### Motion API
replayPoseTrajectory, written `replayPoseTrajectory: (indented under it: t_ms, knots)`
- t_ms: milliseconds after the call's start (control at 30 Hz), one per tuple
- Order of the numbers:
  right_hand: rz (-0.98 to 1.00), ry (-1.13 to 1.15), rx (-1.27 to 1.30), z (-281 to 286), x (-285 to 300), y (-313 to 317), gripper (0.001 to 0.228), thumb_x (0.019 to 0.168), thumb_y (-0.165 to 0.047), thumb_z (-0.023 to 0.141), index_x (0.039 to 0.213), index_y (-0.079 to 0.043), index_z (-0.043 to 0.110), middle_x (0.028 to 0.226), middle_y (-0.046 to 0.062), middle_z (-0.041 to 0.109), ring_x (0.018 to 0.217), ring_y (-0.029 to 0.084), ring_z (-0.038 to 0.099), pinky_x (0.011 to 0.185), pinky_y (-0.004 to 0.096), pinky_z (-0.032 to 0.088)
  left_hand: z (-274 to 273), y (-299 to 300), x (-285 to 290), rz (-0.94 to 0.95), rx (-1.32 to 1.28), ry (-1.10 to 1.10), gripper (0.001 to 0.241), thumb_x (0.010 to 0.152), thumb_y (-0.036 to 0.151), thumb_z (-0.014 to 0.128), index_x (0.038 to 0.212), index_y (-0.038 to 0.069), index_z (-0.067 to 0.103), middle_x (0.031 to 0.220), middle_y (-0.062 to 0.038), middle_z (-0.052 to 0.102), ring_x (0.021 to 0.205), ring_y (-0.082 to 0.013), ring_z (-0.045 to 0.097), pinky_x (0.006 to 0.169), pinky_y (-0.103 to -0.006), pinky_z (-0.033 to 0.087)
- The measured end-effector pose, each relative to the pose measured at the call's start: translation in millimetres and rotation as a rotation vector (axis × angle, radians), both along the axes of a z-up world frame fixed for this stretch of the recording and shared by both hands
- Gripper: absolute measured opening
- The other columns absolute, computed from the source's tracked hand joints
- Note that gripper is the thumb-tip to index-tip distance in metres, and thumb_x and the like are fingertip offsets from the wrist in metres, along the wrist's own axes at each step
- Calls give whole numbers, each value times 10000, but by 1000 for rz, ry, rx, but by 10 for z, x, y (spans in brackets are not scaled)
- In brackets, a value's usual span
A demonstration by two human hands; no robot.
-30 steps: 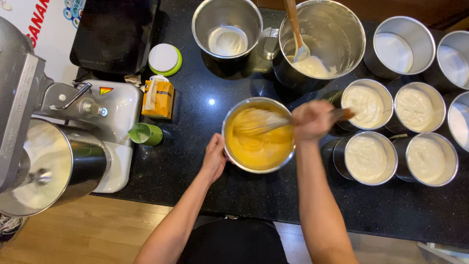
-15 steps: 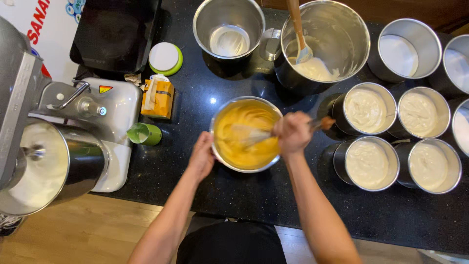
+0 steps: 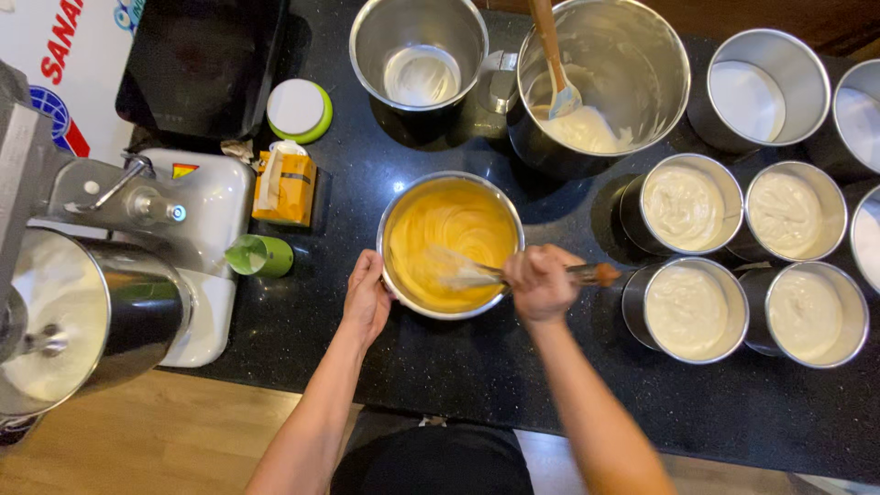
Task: The person whisks ingredients in a bowl by hand, pours liquid from a pitcher into the bowl, and continues whisking the mixture.
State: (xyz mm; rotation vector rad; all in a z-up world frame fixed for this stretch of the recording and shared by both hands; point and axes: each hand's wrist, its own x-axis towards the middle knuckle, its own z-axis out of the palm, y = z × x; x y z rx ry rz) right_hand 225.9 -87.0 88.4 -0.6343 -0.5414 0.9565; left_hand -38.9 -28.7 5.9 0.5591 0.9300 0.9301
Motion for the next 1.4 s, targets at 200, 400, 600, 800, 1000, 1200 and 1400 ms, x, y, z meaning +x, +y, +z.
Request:
replayPoseTrajectory:
  t_ms: [200, 400, 600, 800, 1000, 1200, 1400]
  knots:
    - [-112, -188, -34, 332, 501, 275, 364, 926, -62, 532, 667, -159, 294, 554, -26, 273, 436, 84, 236, 423, 290, 235, -10, -247, 192, -70, -51, -72, 204, 1095, 297, 456, 948, 163, 499, 847, 18, 570, 721, -110, 546, 622, -312, 505]
    - [157, 37, 92, 26, 98, 199, 396, 966, -54, 559, 649, -157, 346, 553, -15, 319, 454, 121, 316, 452, 343, 288, 46, 95, 252, 31, 2, 5, 193, 1071, 268, 445, 927, 149, 494, 919, 2, 618, 828, -104, 615, 767, -314, 571]
    - [-106, -345, -152, 413, 572, 667, 363, 967, -57, 599, 680, -145, 396, 563, 12, 429, 405, 132, 390, 370, 282, 326, -40, -314, 364, -47, -70, 42, 207, 1072, 273, 446, 911, 155, 497, 885, 21, 609, 760, -105, 582, 669, -313, 514]
    - [253, -552, 192, 195, -175, 615, 236, 949, -115, 702, 759, -91, 564, 705, 70, 582, 615, 168, 549, 581, 313, 438, -241, -103, 418, -118, 35, 125, 256, 1130, 297, 483, 920, 153, 508, 824, 2, 550, 684, -101, 517, 590, -286, 458]
    - [440, -502, -222, 536, 464, 674, 231, 853, -60, 632, 642, -76, 538, 554, 52, 502, 442, 134, 448, 420, 292, 355, 51, -286, 179, -183, -35, 17, 269, 1103, 328, 437, 945, 122, 507, 908, -28, 607, 778, -134, 614, 706, -347, 575]
    - [110, -3, 18, 352, 137, 558, 327, 873, -75, 584, 638, -121, 361, 532, 3, 378, 405, 150, 385, 428, 349, 388, 609, -174, 308, -251, -243, 278, 491, 1081, 444, 267, 1201, 97, 593, 1016, -77, 687, 969, -223, 706, 902, -466, 618]
    - [-56, -157, -37, 320, 598, 417, 421, 924, -90, 559, 607, -170, 295, 477, -26, 283, 353, 127, 265, 356, 312, 283, 531, 417, 91, -358, -58, 421, 362, 1102, 325, 371, 1158, 71, 624, 913, -98, 640, 827, -220, 647, 767, -426, 592]
